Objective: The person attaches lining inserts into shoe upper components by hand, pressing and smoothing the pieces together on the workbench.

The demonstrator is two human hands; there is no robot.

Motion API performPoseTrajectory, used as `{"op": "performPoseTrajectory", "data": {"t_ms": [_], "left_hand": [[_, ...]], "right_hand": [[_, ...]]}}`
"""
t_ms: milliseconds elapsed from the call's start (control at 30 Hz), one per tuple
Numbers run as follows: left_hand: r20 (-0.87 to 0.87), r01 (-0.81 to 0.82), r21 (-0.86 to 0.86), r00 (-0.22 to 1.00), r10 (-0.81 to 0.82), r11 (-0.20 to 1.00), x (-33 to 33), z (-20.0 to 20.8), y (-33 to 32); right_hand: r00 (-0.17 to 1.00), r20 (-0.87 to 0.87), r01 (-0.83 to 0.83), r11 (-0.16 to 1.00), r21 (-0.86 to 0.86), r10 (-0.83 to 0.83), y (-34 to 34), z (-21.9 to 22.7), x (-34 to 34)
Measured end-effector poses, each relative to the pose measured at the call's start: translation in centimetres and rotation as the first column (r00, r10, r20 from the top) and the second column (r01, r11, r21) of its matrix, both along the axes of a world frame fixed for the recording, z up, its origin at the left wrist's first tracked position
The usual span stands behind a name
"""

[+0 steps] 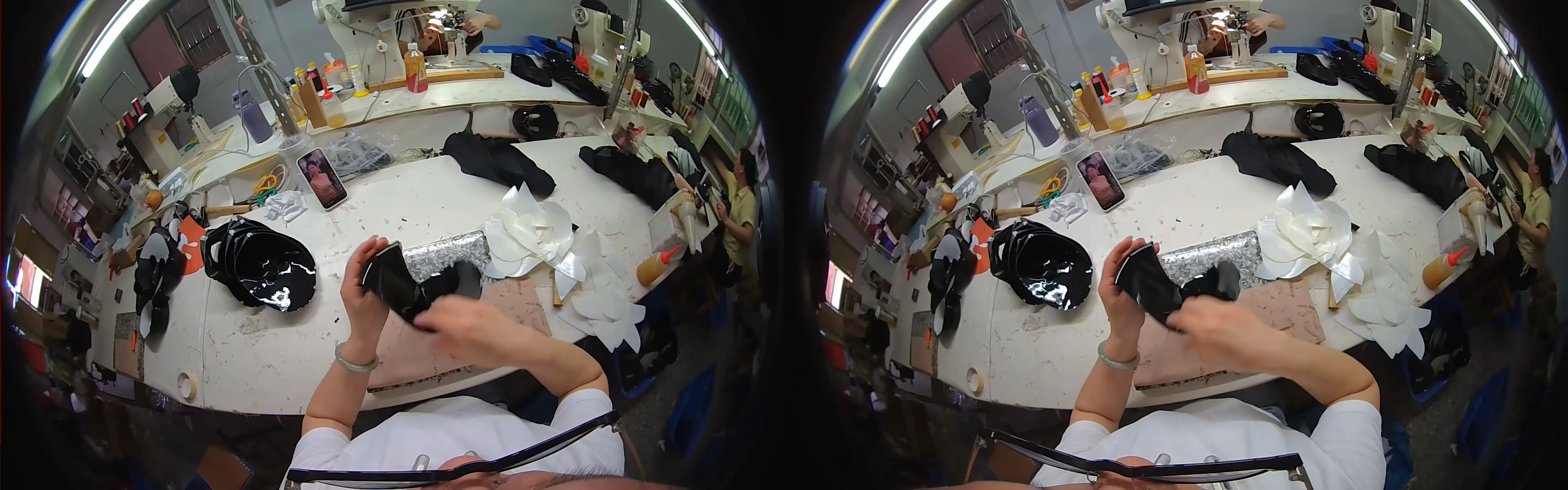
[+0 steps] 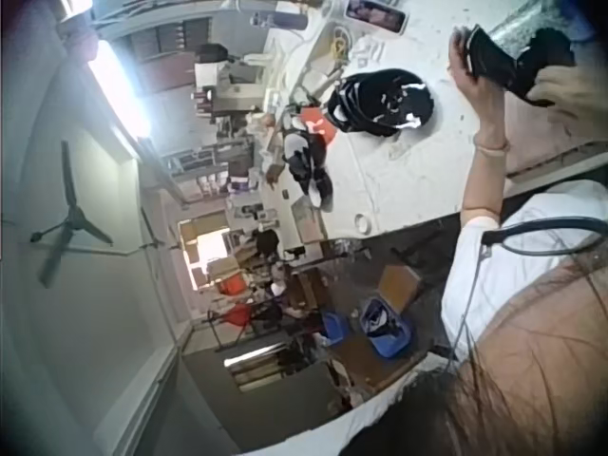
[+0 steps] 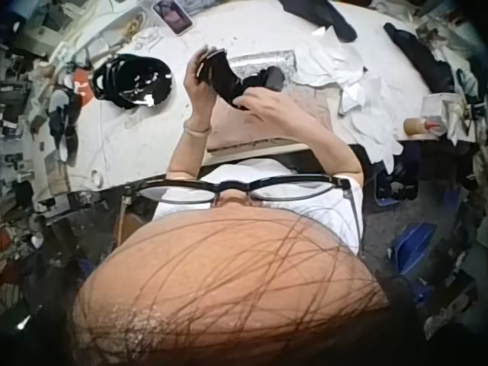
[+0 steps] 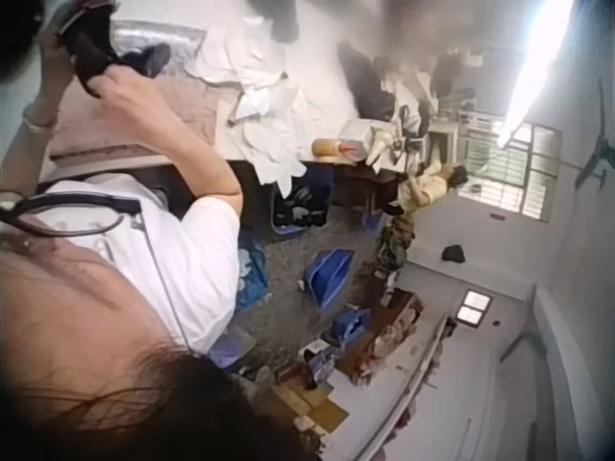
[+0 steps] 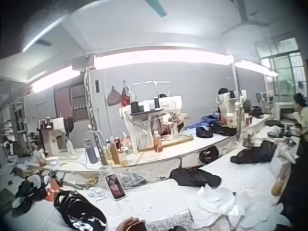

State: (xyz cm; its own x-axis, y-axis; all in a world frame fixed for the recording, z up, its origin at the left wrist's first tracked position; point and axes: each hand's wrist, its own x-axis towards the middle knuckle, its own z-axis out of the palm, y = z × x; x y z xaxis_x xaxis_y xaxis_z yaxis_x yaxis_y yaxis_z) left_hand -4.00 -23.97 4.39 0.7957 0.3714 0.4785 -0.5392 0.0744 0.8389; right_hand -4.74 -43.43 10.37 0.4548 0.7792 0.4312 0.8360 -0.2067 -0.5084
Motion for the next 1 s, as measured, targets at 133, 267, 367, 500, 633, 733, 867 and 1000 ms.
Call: {"op": "performPoseTrajectory", "data": {"t_ms": [133,267,367,500,633,733,867,1000], "left_hand": [[0.139,-0.011,0.215,0.990,-0.020,0.977,-1.4,-0.2,0.5],[0.423,-0.196,0.502,0.905,-0.041,0.842,-1.8,1.9,0.1],[0.488,-0.264,0.595,0.869,-0.081,0.759,-2.1,2.7,-0.2],[0.092,0.118,0.160,0.987,-0.134,0.980,-2.8,1.4,-0.9],[-0.270,0.361,0.322,0.921,-0.280,0.875,-2.2,-1.7,0.5],[0.120,-0.310,0.515,0.949,0.291,0.799,-1.0,-0.7,1.8],[-0.021,-0.348,0.377,0.923,0.383,0.858,-0.6,0.8,1.5],[-0.499,0.292,-0.168,0.798,-0.337,0.941,-1.1,-4.1,3.1]], "right_hand": [[0.884,-0.437,-0.053,0.964,0.260,0.166,-0.8,1.5,0.6],[0.883,-0.467,0.212,0.932,0.296,-0.052,0.5,0.1,2.3],[0.885,-0.463,0.104,0.949,0.297,0.048,0.3,-0.3,2.3],[0.625,-0.754,0.181,0.902,0.393,0.203,-0.1,-0.8,1.5],[0.606,-0.757,0.269,0.833,0.483,0.243,-0.5,0.2,1.5],[0.813,-0.579,0.179,0.924,0.339,0.055,-2.2,0.7,1.4],[0.987,0.012,0.144,0.901,0.409,-0.163,-1.7,0.1,2.7],[0.978,0.193,0.016,0.944,0.330,-0.084,-2.1,0.0,3.1]]}}
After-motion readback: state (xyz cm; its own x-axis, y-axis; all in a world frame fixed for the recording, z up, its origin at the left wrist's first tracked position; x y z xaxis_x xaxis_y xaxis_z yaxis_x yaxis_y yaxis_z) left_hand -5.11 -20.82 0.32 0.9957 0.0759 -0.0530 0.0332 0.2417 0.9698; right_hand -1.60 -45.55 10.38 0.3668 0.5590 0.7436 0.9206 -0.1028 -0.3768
